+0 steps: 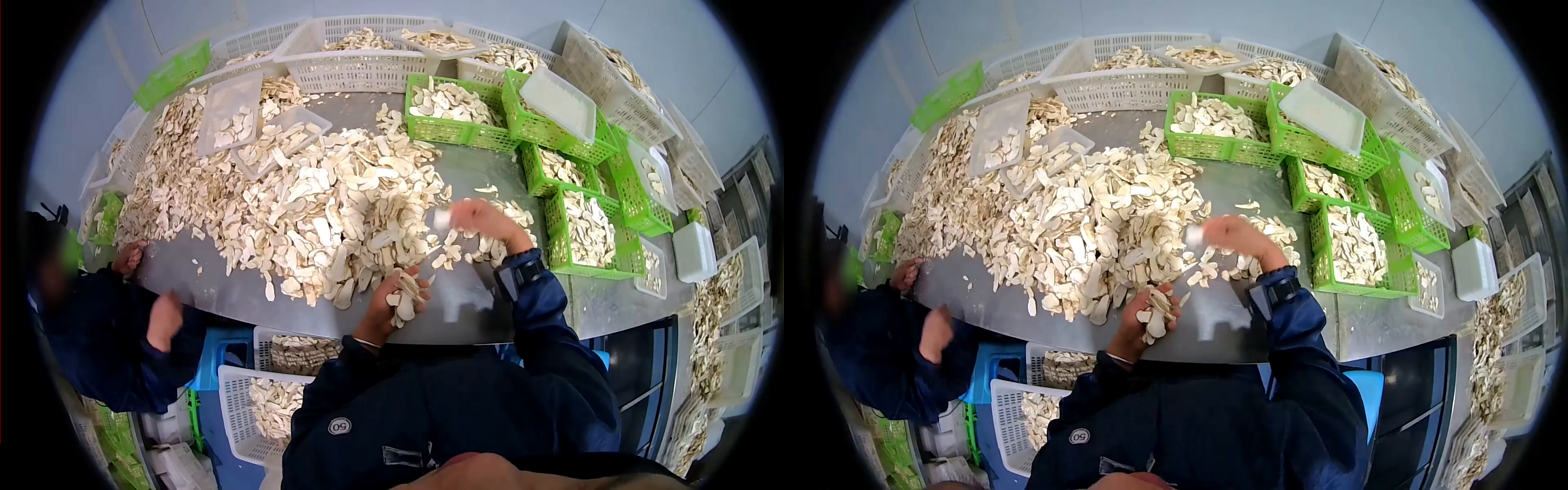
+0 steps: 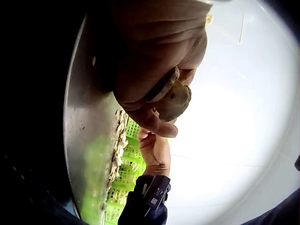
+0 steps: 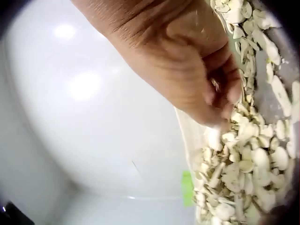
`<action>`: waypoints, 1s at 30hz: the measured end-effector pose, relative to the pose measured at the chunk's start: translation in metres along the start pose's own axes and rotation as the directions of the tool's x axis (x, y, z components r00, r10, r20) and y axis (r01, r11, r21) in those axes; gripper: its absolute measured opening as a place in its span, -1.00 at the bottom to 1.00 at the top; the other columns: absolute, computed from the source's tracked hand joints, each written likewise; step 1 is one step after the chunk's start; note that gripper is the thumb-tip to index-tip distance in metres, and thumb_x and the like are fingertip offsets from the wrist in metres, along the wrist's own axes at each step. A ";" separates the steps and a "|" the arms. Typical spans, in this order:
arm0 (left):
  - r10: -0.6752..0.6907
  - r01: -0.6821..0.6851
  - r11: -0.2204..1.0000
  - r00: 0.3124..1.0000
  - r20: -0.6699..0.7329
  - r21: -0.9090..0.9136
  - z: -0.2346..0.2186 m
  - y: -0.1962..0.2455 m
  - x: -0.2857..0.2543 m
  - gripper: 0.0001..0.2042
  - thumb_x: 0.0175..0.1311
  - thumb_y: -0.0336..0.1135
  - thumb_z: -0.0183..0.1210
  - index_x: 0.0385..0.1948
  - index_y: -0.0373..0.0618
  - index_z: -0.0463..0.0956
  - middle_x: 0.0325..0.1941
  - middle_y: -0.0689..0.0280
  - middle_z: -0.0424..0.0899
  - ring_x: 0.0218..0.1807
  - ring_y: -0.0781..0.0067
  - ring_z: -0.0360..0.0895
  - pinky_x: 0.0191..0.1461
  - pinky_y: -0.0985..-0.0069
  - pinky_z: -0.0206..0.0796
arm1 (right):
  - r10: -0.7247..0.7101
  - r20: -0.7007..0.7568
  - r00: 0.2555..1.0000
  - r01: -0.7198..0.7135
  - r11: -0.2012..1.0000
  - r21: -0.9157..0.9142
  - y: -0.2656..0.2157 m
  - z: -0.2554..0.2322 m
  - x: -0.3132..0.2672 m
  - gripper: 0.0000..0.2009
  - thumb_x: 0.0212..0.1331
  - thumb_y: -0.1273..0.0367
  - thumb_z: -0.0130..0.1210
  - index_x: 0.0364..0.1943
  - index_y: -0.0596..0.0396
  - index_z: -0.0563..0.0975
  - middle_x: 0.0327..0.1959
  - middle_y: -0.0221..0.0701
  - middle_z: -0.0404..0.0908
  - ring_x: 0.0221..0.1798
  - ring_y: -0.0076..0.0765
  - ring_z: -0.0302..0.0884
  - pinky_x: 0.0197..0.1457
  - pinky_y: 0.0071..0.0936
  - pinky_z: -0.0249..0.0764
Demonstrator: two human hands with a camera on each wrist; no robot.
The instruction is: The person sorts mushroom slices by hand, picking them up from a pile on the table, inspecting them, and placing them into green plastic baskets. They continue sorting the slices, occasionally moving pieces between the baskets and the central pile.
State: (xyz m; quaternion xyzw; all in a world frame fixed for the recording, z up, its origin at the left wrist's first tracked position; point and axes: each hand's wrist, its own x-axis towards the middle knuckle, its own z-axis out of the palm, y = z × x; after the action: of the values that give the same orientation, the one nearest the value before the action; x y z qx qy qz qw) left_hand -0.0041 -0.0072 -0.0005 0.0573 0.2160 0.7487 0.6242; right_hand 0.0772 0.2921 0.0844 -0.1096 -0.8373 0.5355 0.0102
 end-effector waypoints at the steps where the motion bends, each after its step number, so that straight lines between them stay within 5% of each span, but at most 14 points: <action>1: 0.003 -0.003 1.000 1.000 0.000 0.000 0.001 0.000 -0.001 -0.51 0.47 0.02 -0.15 0.19 -0.21 0.30 -0.08 0.06 0.59 -0.12 0.16 0.62 -0.23 0.34 0.58 | -0.008 -0.254 0.967 0.046 0.989 0.142 -0.006 -0.006 0.004 -0.79 0.24 0.27 0.19 -0.13 0.05 0.60 -0.32 -0.53 0.65 -0.28 -0.66 0.53 -0.21 -0.59 0.47; 3: 0.004 -0.004 1.000 1.000 -0.001 0.001 0.003 -0.001 -0.001 -0.51 0.47 0.01 -0.15 0.19 -0.21 0.30 -0.07 0.07 0.59 -0.13 0.17 0.61 -0.23 0.35 0.57 | 0.082 -0.686 0.723 0.232 0.907 0.352 -0.015 -0.015 0.011 -0.75 0.23 0.25 0.19 -0.09 0.06 0.60 -0.26 -0.47 0.67 -0.24 -0.58 0.57 -0.18 -0.53 0.49; 6: 0.009 -0.009 1.000 1.000 -0.012 0.029 0.008 0.003 -0.002 -0.51 0.47 0.01 -0.14 0.19 -0.21 0.30 -0.07 0.07 0.58 -0.14 0.19 0.61 -0.23 0.38 0.57 | -0.095 -0.570 0.816 0.057 0.995 -0.084 0.035 -0.003 0.015 -0.71 0.22 0.24 0.19 -0.06 0.09 0.58 -0.22 -0.36 0.67 -0.18 -0.44 0.59 -0.11 -0.49 0.48; 7: 0.010 -0.009 0.999 1.000 -0.018 0.040 0.008 0.003 -0.003 -0.51 0.47 0.01 -0.14 0.19 -0.21 0.30 -0.07 0.07 0.58 -0.14 0.19 0.61 -0.23 0.38 0.57 | -0.057 -0.404 0.913 -0.026 0.980 -0.196 -0.011 0.016 -0.003 -0.68 0.15 0.22 0.23 -0.08 0.10 0.58 -0.25 -0.26 0.64 -0.11 -0.25 0.60 0.01 -0.38 0.46; 9: 0.020 -0.020 1.000 1.000 0.008 0.022 0.005 0.001 0.000 -0.52 0.47 0.01 -0.14 0.19 -0.21 0.30 -0.07 0.07 0.58 -0.14 0.20 0.61 -0.23 0.39 0.56 | -0.396 -0.171 0.902 0.211 0.751 -0.625 0.000 0.043 -0.009 -0.62 0.02 0.18 0.31 -0.12 0.07 0.59 -0.24 -0.28 0.62 -0.03 -0.12 0.57 0.10 -0.32 0.43; 12: -0.006 0.008 0.998 0.999 0.041 -0.064 0.002 -0.001 -0.002 -0.55 0.48 -0.03 -0.14 0.21 -0.18 0.28 -0.04 0.08 0.57 -0.11 0.19 0.59 -0.18 0.36 0.51 | -0.470 -0.163 0.868 0.200 0.630 -0.751 -0.007 0.081 -0.031 -0.59 -0.08 0.16 0.36 -0.14 0.01 0.59 -0.16 -0.31 0.60 0.02 -0.03 0.52 0.13 -0.22 0.41; 16: -0.006 0.010 0.996 0.999 0.040 -0.094 0.001 -0.001 0.000 -0.53 0.47 -0.02 -0.15 0.20 -0.21 0.30 -0.05 0.06 0.59 -0.11 0.18 0.62 -0.22 0.36 0.57 | -0.357 -0.135 0.924 0.218 0.783 -0.582 0.019 0.060 -0.033 -0.66 -0.10 0.25 0.33 -0.20 0.00 0.56 -0.03 -0.27 0.54 0.15 0.01 0.38 0.17 -0.07 0.33; 20: -0.001 0.005 0.996 0.999 0.040 -0.090 0.000 -0.003 0.001 -0.53 0.47 -0.02 -0.15 0.20 -0.21 0.30 -0.06 0.06 0.60 -0.11 0.16 0.62 -0.23 0.35 0.57 | -0.367 -0.431 0.825 -0.195 0.530 -0.825 0.032 0.027 -0.042 -0.76 -0.03 0.37 0.23 -0.21 0.03 0.58 -0.09 -0.23 0.57 0.02 0.04 0.48 0.13 -0.17 0.39; 23: 0.012 -0.012 1.000 1.000 -0.014 -0.017 -0.003 -0.002 0.001 -0.52 0.46 -0.01 -0.14 0.19 -0.21 0.31 -0.07 0.06 0.60 -0.12 0.17 0.62 -0.25 0.34 0.57 | -0.369 -0.547 0.751 -0.104 0.753 -0.650 0.015 0.003 -0.058 -0.79 0.04 0.36 0.19 -0.22 0.07 0.59 -0.18 -0.18 0.63 -0.10 0.04 0.56 0.02 -0.18 0.45; 26: 0.008 -0.009 0.999 1.000 -0.029 -0.042 0.004 -0.002 -0.003 -0.54 0.46 -0.02 -0.13 0.18 -0.20 0.32 -0.08 0.08 0.60 -0.14 0.17 0.61 -0.26 0.34 0.55 | 0.021 -0.654 0.756 -0.342 0.864 -0.368 -0.004 -0.013 -0.099 -0.82 0.09 0.40 0.17 -0.23 0.15 0.58 -0.36 -0.17 0.65 -0.29 -0.11 0.62 -0.16 -0.31 0.51; 27: -0.003 0.002 0.998 1.000 -0.025 -0.058 0.007 0.000 -0.004 -0.55 0.47 -0.03 -0.14 0.18 -0.19 0.32 -0.08 0.09 0.60 -0.15 0.18 0.61 -0.25 0.35 0.54 | -0.072 -0.630 0.773 -0.329 0.804 -0.495 -0.001 -0.018 -0.116 -0.82 0.10 0.40 0.16 -0.23 0.17 0.58 -0.47 -0.18 0.64 -0.45 -0.13 0.61 -0.30 -0.33 0.51; 30: -0.012 0.010 0.998 0.999 -0.031 -0.054 0.005 0.000 -0.001 -0.57 0.48 -0.05 -0.15 0.17 -0.17 0.33 -0.09 0.10 0.60 -0.17 0.18 0.61 -0.25 0.36 0.52 | 0.175 -0.595 0.785 -0.517 0.714 -0.473 0.003 -0.020 -0.162 -0.84 0.07 0.39 0.12 -0.29 0.15 0.60 -0.40 -0.10 0.64 -0.32 0.05 0.61 -0.24 -0.19 0.52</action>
State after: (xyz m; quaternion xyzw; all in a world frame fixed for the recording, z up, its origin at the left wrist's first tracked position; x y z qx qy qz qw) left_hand -0.0018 -0.0070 0.0036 0.0276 0.2059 0.7515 0.6262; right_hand 0.2383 0.2799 0.1068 -0.4051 -0.8925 0.1766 0.0901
